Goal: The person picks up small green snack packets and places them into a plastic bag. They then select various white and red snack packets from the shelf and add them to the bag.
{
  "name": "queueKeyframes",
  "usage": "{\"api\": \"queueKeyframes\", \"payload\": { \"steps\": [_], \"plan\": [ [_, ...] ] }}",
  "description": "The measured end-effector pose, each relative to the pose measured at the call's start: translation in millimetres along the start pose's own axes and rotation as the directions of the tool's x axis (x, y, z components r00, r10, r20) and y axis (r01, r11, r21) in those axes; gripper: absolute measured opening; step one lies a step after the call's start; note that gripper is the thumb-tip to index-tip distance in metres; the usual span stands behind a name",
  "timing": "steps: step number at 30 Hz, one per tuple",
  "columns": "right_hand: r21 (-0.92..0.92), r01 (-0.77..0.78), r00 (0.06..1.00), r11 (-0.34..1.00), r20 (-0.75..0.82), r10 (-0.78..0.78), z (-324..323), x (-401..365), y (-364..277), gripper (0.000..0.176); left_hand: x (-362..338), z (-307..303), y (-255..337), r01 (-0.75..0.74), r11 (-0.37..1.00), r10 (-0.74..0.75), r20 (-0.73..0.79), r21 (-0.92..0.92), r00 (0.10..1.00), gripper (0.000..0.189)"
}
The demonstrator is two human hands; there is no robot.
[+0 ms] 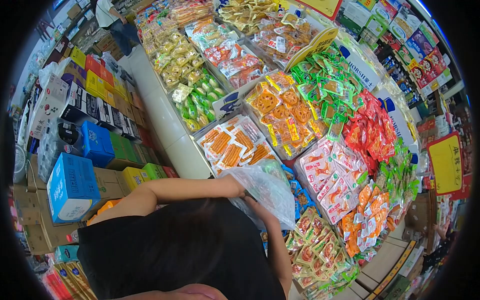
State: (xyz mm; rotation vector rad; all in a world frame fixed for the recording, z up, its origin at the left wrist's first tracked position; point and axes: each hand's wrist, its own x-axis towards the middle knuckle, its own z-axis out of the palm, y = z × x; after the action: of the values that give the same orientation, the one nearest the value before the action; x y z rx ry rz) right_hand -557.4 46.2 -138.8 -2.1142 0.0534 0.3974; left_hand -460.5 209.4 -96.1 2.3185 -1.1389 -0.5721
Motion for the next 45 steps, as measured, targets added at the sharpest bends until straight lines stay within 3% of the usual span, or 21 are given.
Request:
{"api": "queueKeyframes", "payload": {
  "steps": [2, 5, 8, 10, 11, 13, 14, 16, 19, 22, 23, 25, 28, 32, 35, 37, 41, 43, 44, 45],
  "plan": [
    [0.034, 0.028, 0.999, 0.999, -0.024, -0.027, 3.5, 1.8, 7.7, 0.052, 1.8, -0.9, -2.8, 0.062, 0.998, -0.062, 0.071, 0.015, 0.996, 0.058],
    [0.084, -0.075, 0.997, 0.994, 0.008, 0.075, 4.1, 2.8, 3.7, 0.061, 6.3, 6.1, -15.7, -0.01, 1.0, 0.009, 0.083, 0.006, 0.996, 0.055],
    [0.13, -0.087, 0.995, 0.988, 0.059, 0.08, 6.3, 1.8, 16.4, 0.05, 7.4, 12.5, -31.9, 0.038, 0.99, -0.021, 0.125, -0.135, 0.992, 0.047],
    [0.053, -0.051, 0.997, 0.997, 0.054, 0.048, 4.9, 1.8, 17.4, 0.05, 14.3, 32.4, -58.5, -0.24, 0.97, 0.243, 0.148, -0.04, 0.959, 0.042],
    [0.053, -0.05, 0.998, 0.997, 0.052, 0.047, 3.9, 1.6, 16.4, 0.05, 14.7, 36.1, -63.2, -0.241, 0.97, 0.244, 0.148, -0.037, 0.958, 0.042],
    [-0.052, 0.083, 0.996, 0.995, 0.02, -0.082, 2.0, -0.1, 8.6, 0.049, 12.1, 25.9, -58.9, 0.0, 0.948, 0.022, 0.066, -0.319, 0.998, 0.035],
    [-0.051, 0.082, 0.997, 0.995, 0.018, -0.081, 3.6, 0.6, 7.6, 0.049, 10.4, 21.4, -56.4, -0.001, 0.948, 0.024, 0.067, -0.318, 0.997, 0.035],
    [0.171, -0.026, 0.989, 0.985, 0.151, -0.001, 5.6, 1.8, -3.9, 0.047, 7.1, 9.1, -48.1, 0.093, 0.99, -0.073, 0.182, -0.102, 0.981, 0.033],
    [0.04, -0.056, 0.978, 0.998, 0.205, 0.047, -13.1, 1.8, -48.3, 0.047, 7.4, 4.8, -44.5, 0.088, 0.994, -0.079, 0.139, -0.059, 0.987, 0.032],
    [-0.108, -0.11, 0.98, 0.988, 0.156, 0.126, -7.7, 4.6, -50.1, 0.047, 9.5, -1.8, -41.5, 0.083, 0.995, -0.076, 0.115, -0.052, 0.99, 0.035],
    [-0.108, -0.103, 0.981, 0.989, 0.156, 0.12, -3.2, 7.1, -42.9, 0.047, 10.6, -1.7, -41.8, 0.085, 0.995, -0.08, 0.111, -0.048, 0.991, 0.035],
    [-0.138, 0.051, 0.999, 0.989, 0.023, -0.048, 9.1, 9.5, -22.6, 0.047, 12.0, 1.7, -40.6, 0.091, 0.992, -0.089, 0.029, -0.088, 0.996, 0.038],
    [-0.185, -0.004, 1.0, 0.983, -0.001, 0.004, 13.0, 8.9, -19.2, 0.046, 10.5, 2.2, -41.9, 0.095, 0.989, -0.093, 0.023, -0.113, 0.995, 0.039],
    [-0.083, -0.056, 0.997, 0.995, 0.055, 0.061, -1.9, 1.2, -49.1, 0.046, 13.6, 10.3, -50.1, 0.134, 0.988, -0.128, 0.081, -0.071, 0.988, 0.04],
    [-0.08, -0.027, 0.999, 0.996, 0.031, 0.03, -4.5, -2.9, -58.4, 0.043, 14.2, 26.3, -63.4, 0.097, 0.99, -0.096, 0.006, -0.107, 0.995, 0.042],
    [-0.009, 0.028, 0.999, 1.0, -0.019, -0.028, -8.3, -7.8, -65.8, 0.037, 11.9, 21.7, -57.5, 0.104, 0.985, -0.107, -0.012, -0.14, 0.994, 0.034],
    [-0.106, -0.084, 0.996, 0.991, 0.015, 0.086, -8.2, -7.9, -58.2, 0.034, 14.0, 25.2, -57.3, 0.024, 0.957, -0.026, -0.002, -0.288, 1.0, 0.021],
    [-0.212, 0.066, 0.997, 0.975, -0.014, -0.071, -3.1, -4.3, -49.3, 0.033, 17.7, 28.5, -62.1, 0.004, 0.935, -0.017, -0.033, -0.354, 0.999, 0.018],
    [-0.213, 0.067, 0.997, 0.975, -0.016, -0.072, -0.8, -3.6, -45.4, 0.033, 19.1, 30.5, -63.5, 0.002, 0.936, -0.015, -0.034, -0.353, 0.999, 0.018],
    [-0.311, 0.142, 0.981, 0.94, -0.082, -0.175, 2.8, -4.9, -41.6, 0.034, 17.0, 23.0, -56.5, 0.06, 0.929, -0.064, 0.002, -0.364, 0.998, 0.018]
  ]
}}
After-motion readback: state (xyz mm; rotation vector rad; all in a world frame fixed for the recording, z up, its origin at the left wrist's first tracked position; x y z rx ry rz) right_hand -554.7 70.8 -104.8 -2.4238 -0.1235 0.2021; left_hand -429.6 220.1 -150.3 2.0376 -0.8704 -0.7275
